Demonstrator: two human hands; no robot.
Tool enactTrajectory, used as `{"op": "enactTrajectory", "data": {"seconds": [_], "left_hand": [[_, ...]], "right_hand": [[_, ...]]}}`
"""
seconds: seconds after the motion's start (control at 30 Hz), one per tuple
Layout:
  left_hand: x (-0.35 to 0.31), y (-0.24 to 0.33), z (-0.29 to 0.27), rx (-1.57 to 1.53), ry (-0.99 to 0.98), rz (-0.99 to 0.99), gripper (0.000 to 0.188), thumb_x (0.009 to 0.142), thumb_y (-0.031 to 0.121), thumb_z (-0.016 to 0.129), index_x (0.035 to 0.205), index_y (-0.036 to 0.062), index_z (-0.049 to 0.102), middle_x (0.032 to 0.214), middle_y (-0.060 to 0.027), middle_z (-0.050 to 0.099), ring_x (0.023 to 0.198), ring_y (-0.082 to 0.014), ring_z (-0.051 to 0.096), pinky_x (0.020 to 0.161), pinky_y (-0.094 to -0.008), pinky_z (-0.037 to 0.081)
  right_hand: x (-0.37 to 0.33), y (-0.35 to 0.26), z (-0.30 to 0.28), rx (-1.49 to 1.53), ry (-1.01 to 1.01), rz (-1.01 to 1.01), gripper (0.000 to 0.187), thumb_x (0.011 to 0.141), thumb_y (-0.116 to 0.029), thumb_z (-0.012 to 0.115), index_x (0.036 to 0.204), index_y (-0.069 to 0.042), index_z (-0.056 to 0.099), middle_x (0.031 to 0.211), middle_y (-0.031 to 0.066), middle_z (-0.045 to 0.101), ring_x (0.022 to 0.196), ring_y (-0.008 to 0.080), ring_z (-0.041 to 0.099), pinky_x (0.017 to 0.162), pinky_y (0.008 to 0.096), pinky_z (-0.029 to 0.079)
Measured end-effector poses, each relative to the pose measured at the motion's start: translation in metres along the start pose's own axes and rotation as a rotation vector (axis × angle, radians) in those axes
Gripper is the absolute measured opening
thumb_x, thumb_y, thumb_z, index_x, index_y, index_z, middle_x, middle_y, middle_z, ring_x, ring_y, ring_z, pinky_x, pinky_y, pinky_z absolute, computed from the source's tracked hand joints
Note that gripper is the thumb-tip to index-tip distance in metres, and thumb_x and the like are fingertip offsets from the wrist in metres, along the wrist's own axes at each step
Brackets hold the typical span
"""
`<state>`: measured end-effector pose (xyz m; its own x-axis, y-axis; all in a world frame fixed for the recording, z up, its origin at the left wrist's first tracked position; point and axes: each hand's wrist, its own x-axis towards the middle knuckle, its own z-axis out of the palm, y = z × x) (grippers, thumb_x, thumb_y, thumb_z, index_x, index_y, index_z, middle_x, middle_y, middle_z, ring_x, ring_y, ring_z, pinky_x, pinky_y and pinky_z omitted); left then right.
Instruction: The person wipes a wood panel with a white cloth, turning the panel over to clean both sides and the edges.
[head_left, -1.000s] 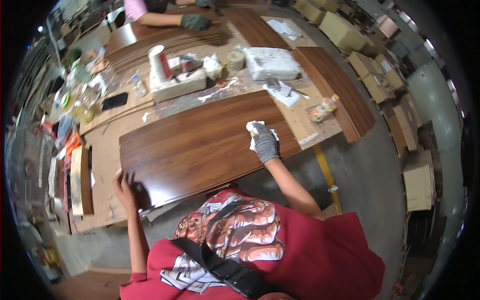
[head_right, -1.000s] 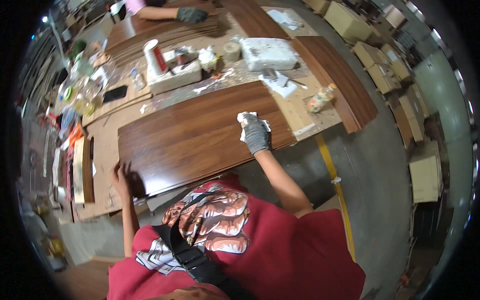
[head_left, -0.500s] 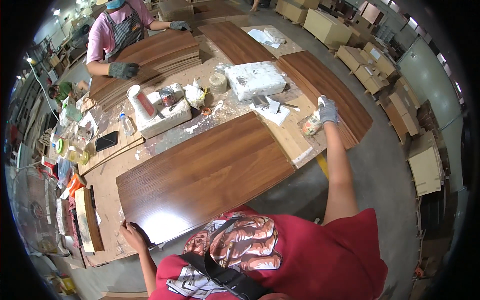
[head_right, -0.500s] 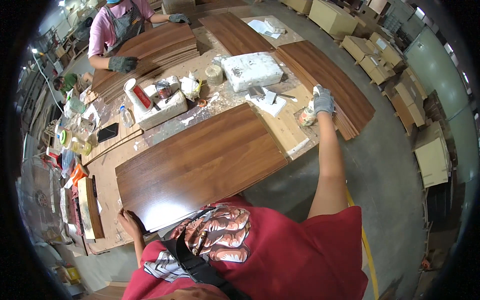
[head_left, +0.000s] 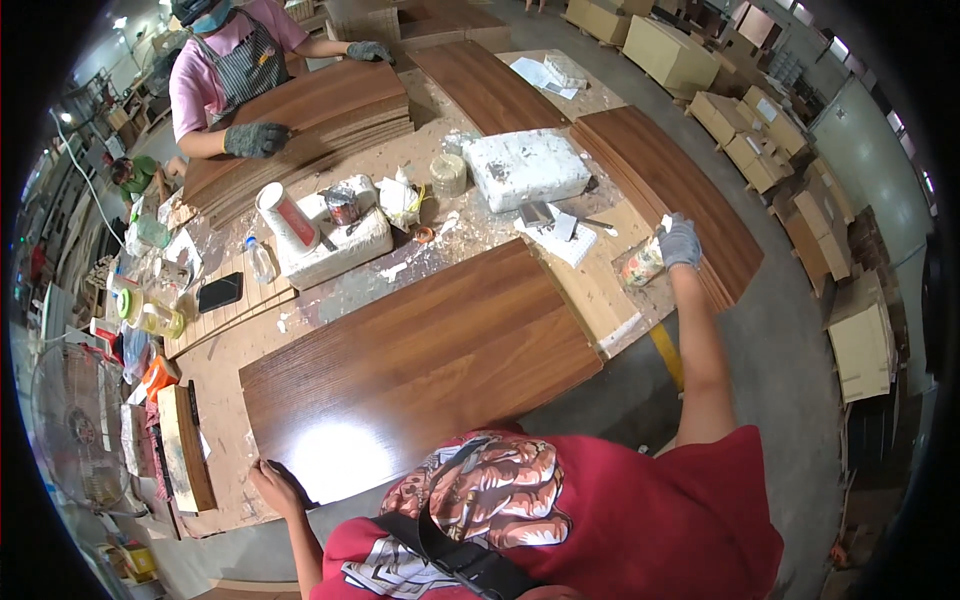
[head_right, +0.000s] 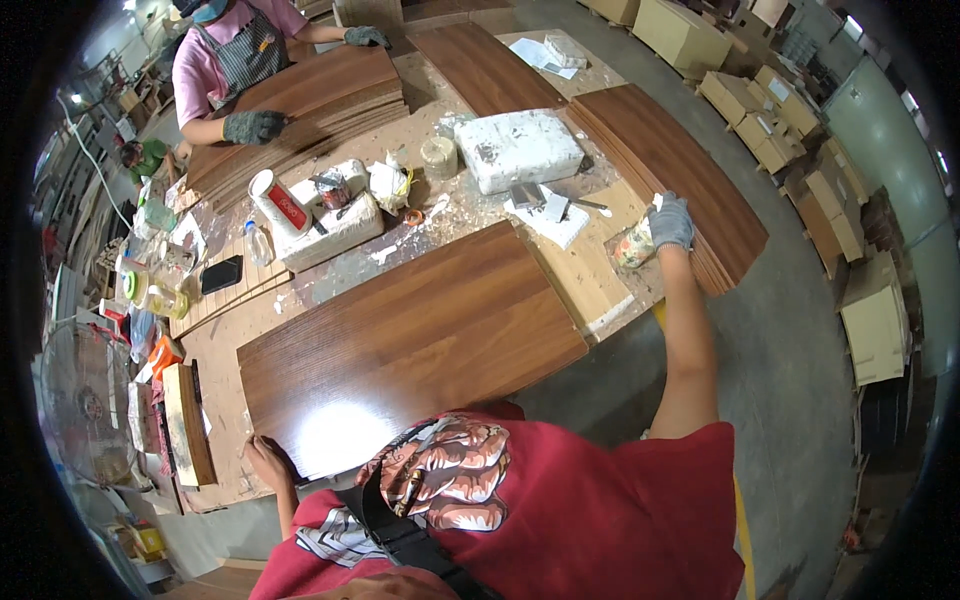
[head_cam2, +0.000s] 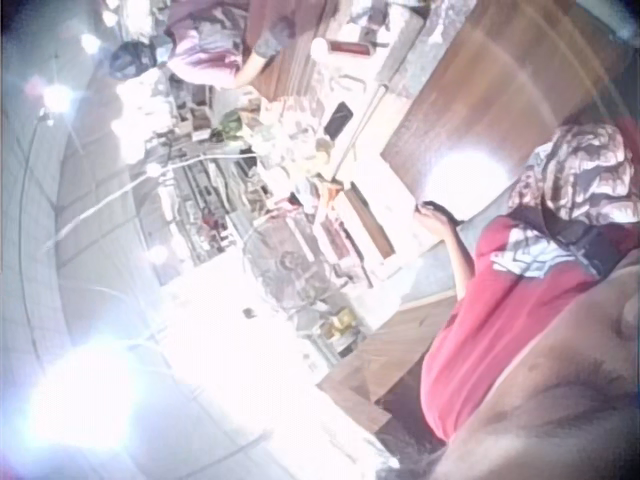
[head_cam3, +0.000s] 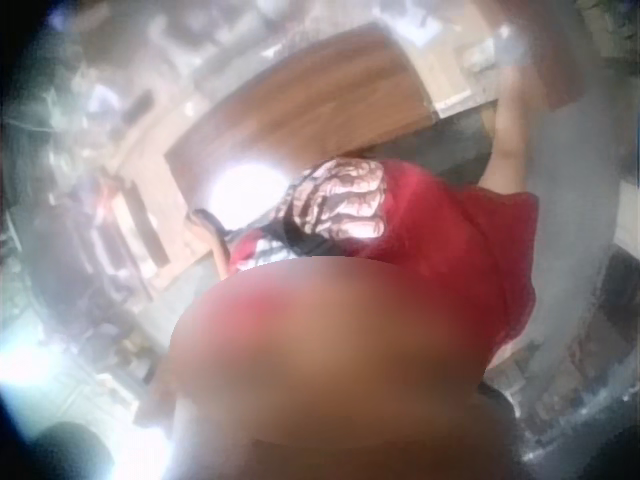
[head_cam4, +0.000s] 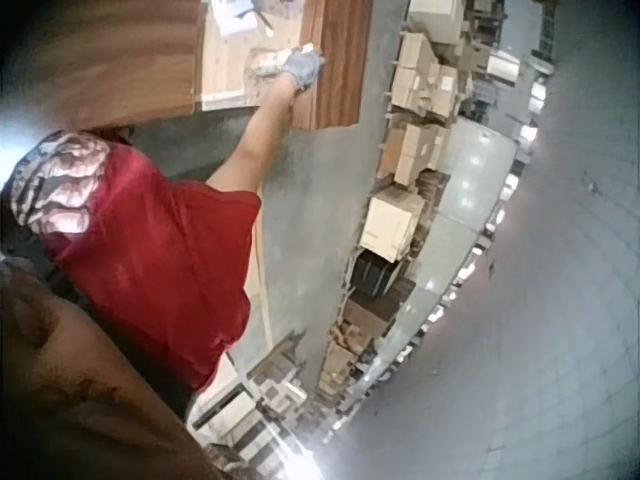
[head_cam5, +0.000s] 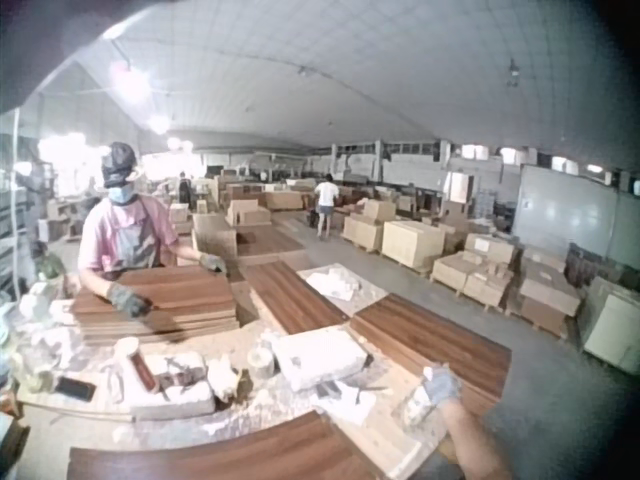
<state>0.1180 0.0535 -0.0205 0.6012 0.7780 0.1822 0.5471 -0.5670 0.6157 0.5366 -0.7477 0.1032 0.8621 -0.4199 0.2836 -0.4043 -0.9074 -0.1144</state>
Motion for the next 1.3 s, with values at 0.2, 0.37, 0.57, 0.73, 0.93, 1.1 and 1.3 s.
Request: {"op": "enactTrajectory", "data": {"seconds": [0.2, 0.37, 0.57, 0.73, 0.93, 1.1, 1.3], "left_hand": [[-0.001, 0.004, -0.003, 0.019, 0.042, -0.036, 0.036, 0.104, 0.026, 0.041, 0.118, -0.0038, 0.056, 0.113, -0.0219, 0.059, 0.105, -0.0365, 0.056, 0.096, -0.04, 0.041], [0.0, 0.001, -0.002, 0.01, 0.007, -0.034, 0.036, 0.104, 0.025, 0.04, 0.118, -0.0037, 0.056, 0.115, -0.0216, 0.059, 0.107, -0.0366, 0.056, 0.096, -0.0401, 0.041], [0.003, -0.006, 0.006, 0.061, 0.005, -0.055, 0.038, 0.104, 0.027, 0.039, 0.118, -0.0044, 0.056, 0.115, -0.0213, 0.058, 0.109, -0.0362, 0.054, 0.098, -0.0406, 0.04], [0.001, -0.003, -0.002, 0.053, 0.003, -0.034, 0.039, 0.104, 0.027, 0.038, 0.118, -0.0047, 0.056, 0.116, -0.0218, 0.058, 0.109, -0.0367, 0.054, 0.098, -0.0408, 0.04], [0.005, -0.017, 0.005, 0.057, -0.013, -0.005, 0.041, 0.104, 0.029, 0.039, 0.118, -0.0056, 0.057, 0.116, -0.0225, 0.058, 0.109, -0.0374, 0.054, 0.098, -0.0408, 0.039], [0.005, -0.021, 0.007, 0.039, -0.013, 0.008, 0.042, 0.105, 0.029, 0.039, 0.118, -0.0063, 0.057, 0.116, -0.0231, 0.059, 0.109, -0.0375, 0.054, 0.098, -0.0409, 0.039], [0.005, -0.026, 0.007, 0.01, -0.006, -0.005, 0.041, 0.105, 0.027, 0.039, 0.119, -0.0063, 0.057, 0.116, -0.0228, 0.059, 0.109, -0.0369, 0.054, 0.098, -0.0405, 0.04]], "right_hand": [[-0.01, 0.026, 0.0, 0.311, 0.155, -0.114, 0.031, 0.086, -0.023, 0.066, 0.104, 0.002, 0.061, 0.098, 0.0257, 0.064, 0.091, 0.0431, 0.063, 0.083, 0.0452, 0.051], [-0.031, 0.084, -0.002, 1.578, -0.044, 0.431, 0.041, 0.095, -0.037, 0.056, 0.116, -0.002, 0.059, 0.107, 0.0088, 0.067, 0.088, 0.0282, 0.063, 0.078, 0.0469, 0.051], [-0.107, 0.103, 0.052, 2.199, -0.512, 0.697, 0.08, 0.082, -0.08, 0.037, 0.144, -0.03, 0.039, 0.151, 0.0055, 0.039, 0.135, 0.0271, 0.036, 0.107, 0.0568, 0.03], [-0.112, 0.056, -0.023, 1.975, -0.225, 0.636, 0.053, 0.095, -0.056, 0.042, 0.131, -0.017, 0.05, 0.134, 0.0083, 0.052, 0.121, 0.026, 0.049, 0.102, 0.0516, 0.038], [-0.102, 0.019, -0.118, 0.602, 0.348, -0.003, 0.028, 0.09, -0.023, 0.07, 0.102, 0.0, 0.063, 0.093, 0.0152, 0.067, 0.086, 0.0265, 0.065, 0.082, 0.0382, 0.052], [-0.098, 0.041, -0.134, 0.812, 0.369, 0.084, 0.024, 0.091, -0.021, 0.067, 0.1, 0.0, 0.064, 0.095, 0.0153, 0.067, 0.091, 0.0253, 0.065, 0.084, 0.0364, 0.051], [-0.105, 0.11, -0.083, 1.738, -0.151, 0.872, 0.034, 0.097, -0.043, 0.048, 0.105, -0.013, 0.061, 0.095, 0.0042, 0.067, 0.076, 0.0242, 0.063, 0.065, 0.0436, 0.053]]}}
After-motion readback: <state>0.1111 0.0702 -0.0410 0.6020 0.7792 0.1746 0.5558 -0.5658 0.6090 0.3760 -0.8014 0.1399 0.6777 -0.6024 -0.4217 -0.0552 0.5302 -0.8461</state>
